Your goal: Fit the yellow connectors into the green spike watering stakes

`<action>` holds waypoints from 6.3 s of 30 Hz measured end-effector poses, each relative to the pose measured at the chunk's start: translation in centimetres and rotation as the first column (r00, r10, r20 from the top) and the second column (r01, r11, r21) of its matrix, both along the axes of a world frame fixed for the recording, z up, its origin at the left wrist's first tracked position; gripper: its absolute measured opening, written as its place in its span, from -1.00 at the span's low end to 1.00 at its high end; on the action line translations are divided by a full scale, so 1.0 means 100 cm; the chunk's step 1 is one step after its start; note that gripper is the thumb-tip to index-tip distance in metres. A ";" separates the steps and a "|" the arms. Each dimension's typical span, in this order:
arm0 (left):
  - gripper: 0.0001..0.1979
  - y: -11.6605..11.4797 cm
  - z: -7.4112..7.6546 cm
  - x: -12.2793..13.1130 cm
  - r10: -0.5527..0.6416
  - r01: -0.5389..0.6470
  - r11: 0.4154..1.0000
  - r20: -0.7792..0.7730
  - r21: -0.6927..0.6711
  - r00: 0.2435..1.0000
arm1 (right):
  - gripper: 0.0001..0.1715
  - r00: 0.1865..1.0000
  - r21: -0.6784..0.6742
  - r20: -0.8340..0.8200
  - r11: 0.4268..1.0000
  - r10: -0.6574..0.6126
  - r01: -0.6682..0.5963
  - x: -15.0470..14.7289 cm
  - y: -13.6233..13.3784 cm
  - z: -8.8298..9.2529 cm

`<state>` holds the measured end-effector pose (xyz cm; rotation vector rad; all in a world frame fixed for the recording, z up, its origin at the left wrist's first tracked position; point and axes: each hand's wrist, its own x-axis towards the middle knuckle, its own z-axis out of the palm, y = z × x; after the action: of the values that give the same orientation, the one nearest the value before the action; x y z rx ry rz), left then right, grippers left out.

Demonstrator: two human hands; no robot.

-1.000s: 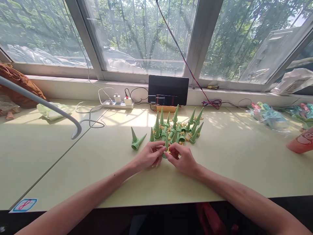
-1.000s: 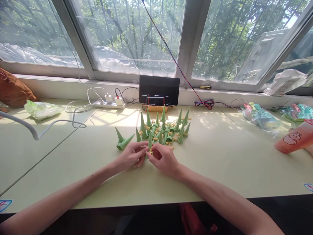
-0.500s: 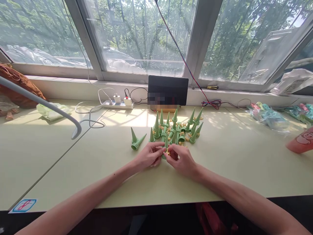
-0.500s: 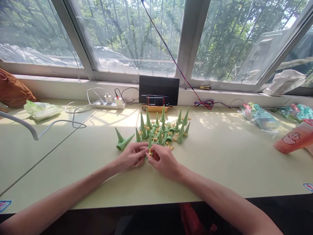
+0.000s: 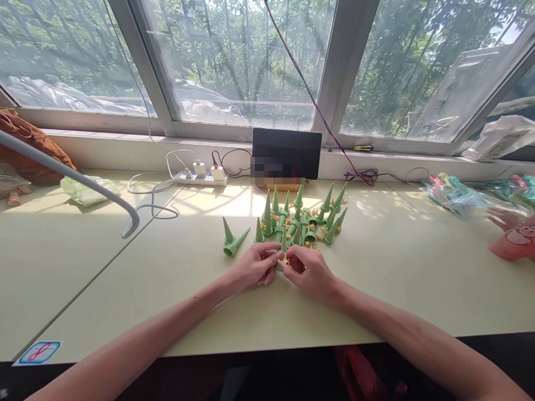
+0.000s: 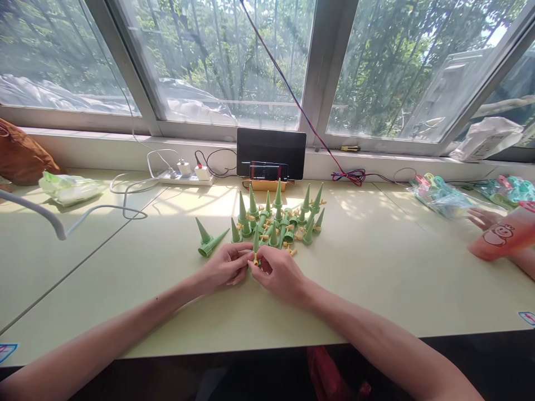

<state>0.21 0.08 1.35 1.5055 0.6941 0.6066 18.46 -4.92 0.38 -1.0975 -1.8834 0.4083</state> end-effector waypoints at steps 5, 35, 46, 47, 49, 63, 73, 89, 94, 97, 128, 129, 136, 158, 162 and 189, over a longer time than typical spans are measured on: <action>-0.62 -0.006 0.019 0.003 0.125 -0.122 0.988 -0.020 0.095 0.992 | -0.75 0.998 -0.003 -0.028 0.998 -0.061 0.061 0.006 0.004 0.004; -0.83 -0.006 0.009 -0.001 0.286 -0.082 0.743 -0.204 0.664 0.936 | -0.49 0.955 0.282 -0.125 0.913 -0.269 0.295 0.037 0.024 0.016; -0.83 -0.004 0.006 0.000 0.295 -0.027 0.763 -0.310 0.646 0.904 | -0.39 0.943 0.223 -0.149 0.919 -0.297 0.325 0.045 0.031 0.012; -0.82 -0.004 0.007 0.000 0.298 -0.028 0.763 -0.313 0.646 0.902 | -0.38 0.945 0.216 -0.146 0.923 -0.293 0.320 0.046 0.033 0.012; -0.79 -0.004 0.009 0.000 0.311 -0.037 0.758 -0.312 0.651 0.898 | -0.36 0.948 0.202 -0.142 0.930 -0.283 0.308 0.048 0.035 0.011; -0.62 0.005 0.009 -0.006 0.466 -0.234 0.564 -0.071 0.792 0.882 | -0.59 0.962 0.091 -0.136 0.964 -0.237 0.250 0.058 0.037 0.013; -0.53 0.008 0.007 -0.006 0.506 -0.252 0.522 -0.058 0.815 0.861 | -0.42 0.976 0.158 -0.008 0.964 -0.217 0.215 0.059 0.041 0.016; -0.84 0.001 0.007 -0.004 0.342 -0.143 0.617 -0.100 0.774 0.934 | -0.91 0.889 -0.092 0.437 0.990 0.135 -0.106 0.073 0.037 0.026; -0.81 -0.001 0.005 -0.005 0.315 -0.093 0.615 -0.135 0.783 0.940 | -0.97 0.859 -0.143 0.494 0.987 0.131 -0.068 0.074 0.038 0.025; -0.79 -0.001 0.005 -0.005 0.319 -0.083 0.606 -0.147 0.791 0.936 | -0.94 0.847 -0.158 0.516 0.986 0.129 -0.054 0.073 0.038 0.025; -0.72 0.002 0.006 -0.005 0.243 0.129 0.604 -0.336 0.786 0.910 | -0.75 0.995 0.091 0.092 0.995 -0.035 0.026 0.070 0.033 0.031; -0.72 0.002 0.006 -0.005 0.242 0.132 0.607 -0.340 0.784 0.908 | -0.76 0.998 0.113 0.041 0.992 -0.055 0.050 0.070 0.033 0.031; -0.71 0.002 0.009 -0.005 0.220 0.168 0.620 -0.375 0.767 0.900 | -0.82 0.976 0.194 -0.171 0.966 -0.136 0.168 0.066 0.032 0.027; -0.85 -0.001 0.008 -0.004 0.226 0.099 0.636 -0.308 0.765 0.924 | -0.90 0.988 0.284 -0.087 0.948 -0.127 0.146 0.062 0.033 0.024; -0.89 -0.001 0.007 -0.004 0.257 0.063 0.599 -0.266 0.798 0.929 | -0.91 0.995 0.323 -0.049 0.941 -0.089 0.101 0.057 0.033 0.023; -0.94 -0.007 0.012 -0.001 0.403 -0.170 0.608 -0.117 0.776 0.908 | -0.85 0.980 0.185 0.119 0.966 0.160 -0.180 0.043 0.024 0.014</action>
<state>0.13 -0.61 2.50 2.3237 0.9926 1.0307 22.78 -2.51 1.80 -0.8440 -2.0691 0.2601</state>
